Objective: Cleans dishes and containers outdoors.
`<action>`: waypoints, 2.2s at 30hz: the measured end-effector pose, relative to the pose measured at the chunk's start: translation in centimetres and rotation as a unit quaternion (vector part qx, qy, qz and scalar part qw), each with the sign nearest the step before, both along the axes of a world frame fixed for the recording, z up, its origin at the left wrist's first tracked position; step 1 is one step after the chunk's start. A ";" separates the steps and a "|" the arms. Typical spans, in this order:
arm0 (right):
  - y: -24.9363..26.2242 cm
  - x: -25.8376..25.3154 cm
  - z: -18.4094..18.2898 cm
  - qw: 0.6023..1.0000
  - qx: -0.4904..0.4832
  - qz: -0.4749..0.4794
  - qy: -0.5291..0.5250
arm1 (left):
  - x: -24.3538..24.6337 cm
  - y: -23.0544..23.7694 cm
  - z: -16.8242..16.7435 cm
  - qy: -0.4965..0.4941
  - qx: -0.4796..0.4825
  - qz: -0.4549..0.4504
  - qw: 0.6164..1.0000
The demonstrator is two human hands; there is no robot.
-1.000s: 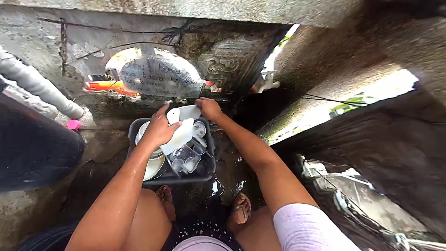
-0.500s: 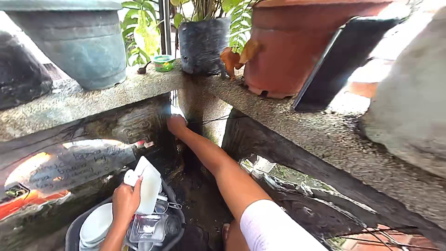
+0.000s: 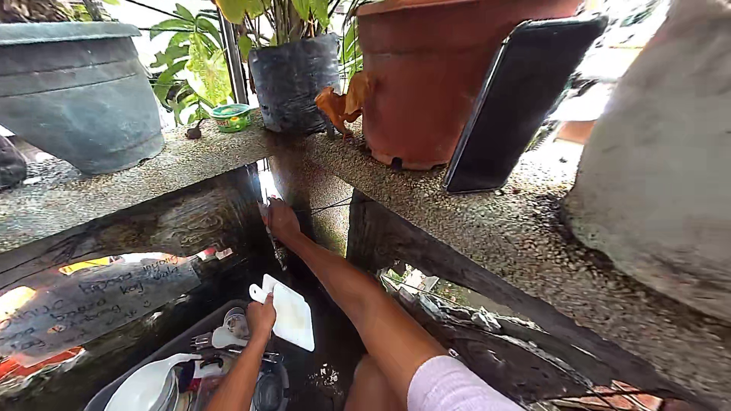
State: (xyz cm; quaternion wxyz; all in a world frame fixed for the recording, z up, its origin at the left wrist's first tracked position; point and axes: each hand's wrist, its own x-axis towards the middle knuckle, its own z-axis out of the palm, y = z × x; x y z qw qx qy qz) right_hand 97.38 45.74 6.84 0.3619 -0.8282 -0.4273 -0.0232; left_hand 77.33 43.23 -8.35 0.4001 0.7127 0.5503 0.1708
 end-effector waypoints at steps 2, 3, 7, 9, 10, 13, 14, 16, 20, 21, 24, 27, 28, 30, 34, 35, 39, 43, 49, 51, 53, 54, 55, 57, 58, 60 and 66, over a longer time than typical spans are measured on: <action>-1.8 -1.0 -4.3 0.990 0.084 -0.050 0.102 | 1.5 -0.3 -2.2 0.018 -0.025 0.008 1.000; -2.7 -1.6 -6.4 0.979 0.059 -0.049 0.189 | 2.2 -0.5 -3.2 0.020 -0.040 0.013 0.999; -2.5 -1.2 -13.1 0.867 -0.168 0.051 0.467 | 3.9 -1.0 -7.0 -0.023 -0.102 0.070 0.992; -2.3 -1.1 -13.4 0.863 -0.223 0.069 0.449 | 4.3 -1.1 -8.2 -0.041 -0.135 0.085 0.986; -2.4 -1.0 -13.1 0.863 -0.243 0.083 0.434 | 4.5 -1.2 -8.7 -0.044 -0.146 0.084 0.985; -2.7 -0.6 -11.4 0.843 -0.266 0.133 0.448 | 5.5 -1.0 -9.8 -0.024 -0.140 0.049 0.989; -2.8 -0.5 -10.9 0.837 -0.264 0.143 0.458 | 5.9 -0.7 -9.9 -0.015 -0.128 0.028 0.991; -3.0 -0.1 -10.0 0.829 -0.242 0.156 0.480 | 6.9 0.1 -9.7 0.015 -0.095 -0.023 0.995; -3.3 0.4 -9.1 0.826 -0.147 0.162 0.519 | 9.0 1.6 -6.4 0.126 -0.001 -0.136 0.983; -3.3 0.4 -9.1 0.839 -0.124 0.163 0.505 | 9.4 1.9 -5.5 0.147 0.024 -0.150 0.977; -3.1 -0.1 -9.7 0.927 -0.102 0.167 0.319 | 9.8 2.4 -2.7 0.167 0.086 -0.154 0.970; -2.6 -1.5 -10.8 0.966 -0.104 0.155 0.180 | 9.2 2.6 -0.5 0.134 0.133 -0.139 0.972; -2.6 -2.1 -10.7 0.967 -0.123 0.145 0.170 | 8.9 2.7 0.1 0.132 0.138 -0.149 0.970; -2.3 -2.9 -11.0 0.961 -0.137 0.142 0.192 | 8.6 3.1 0.3 0.124 0.156 -0.162 0.966; -2.1 -3.7 -11.9 0.950 -0.100 0.144 0.260 | 7.8 3.3 -0.3 0.103 0.184 -0.144 0.967; -2.0 -3.7 -12.0 0.953 -0.096 0.141 0.250 | 7.7 3.1 -0.3 0.107 0.194 -0.144 0.964; -2.7 -3.0 -11.8 0.967 -0.101 0.131 0.194 | 7.2 2.7 0.9 0.147 0.178 -0.120 0.966; -3.7 -0.8 -14.2 0.945 -0.149 0.263 0.125 | 5.5 3.7 2.1 0.082 0.159 -0.067 0.982; -3.4 -1.7 -15.3 0.942 -0.191 0.272 0.046 | 4.7 3.0 3.3 0.036 0.155 -0.049 0.986; -3.5 -1.8 -15.0 0.948 -0.207 0.239 0.048 | 4.3 2.5 2.9 0.003 0.161 -0.057 0.985; -4.1 -2.0 -14.0 0.951 -0.224 0.189 0.093 | 3.2 1.9 2.5 -0.021 0.173 -0.056 0.983; -4.1 -1.8 -13.5 0.951 -0.232 0.170 0.115 | 2.4 1.4 2.2 -0.026 0.180 -0.051 0.982; -4.1 -1.4 -13.2 0.949 -0.238 0.162 0.125 | 1.4 0.8 1.9 -0.027 0.178 -0.043 0.983; -3.8 -0.8 -12.8 0.947 -0.235 0.160 0.146 | -0.8 -0.8 1.5 -0.024 0.147 -0.021 0.989; -3.3 -0.6 -13.1 0.947 -0.234 0.159 0.149 | -1.9 -1.6 1.0 -0.016 0.124 -0.012 0.992; -2.8 -0.6 -12.3 0.944 -0.252 0.160 0.140 | -3.6 -2.9 -0.3 0.009 0.077 -0.005 0.997; -1.5 0.8 -12.5 0.936 -0.234 0.246 0.095 | -5.3 -4.2 -3.4 0.048 -0.055 -0.062 0.995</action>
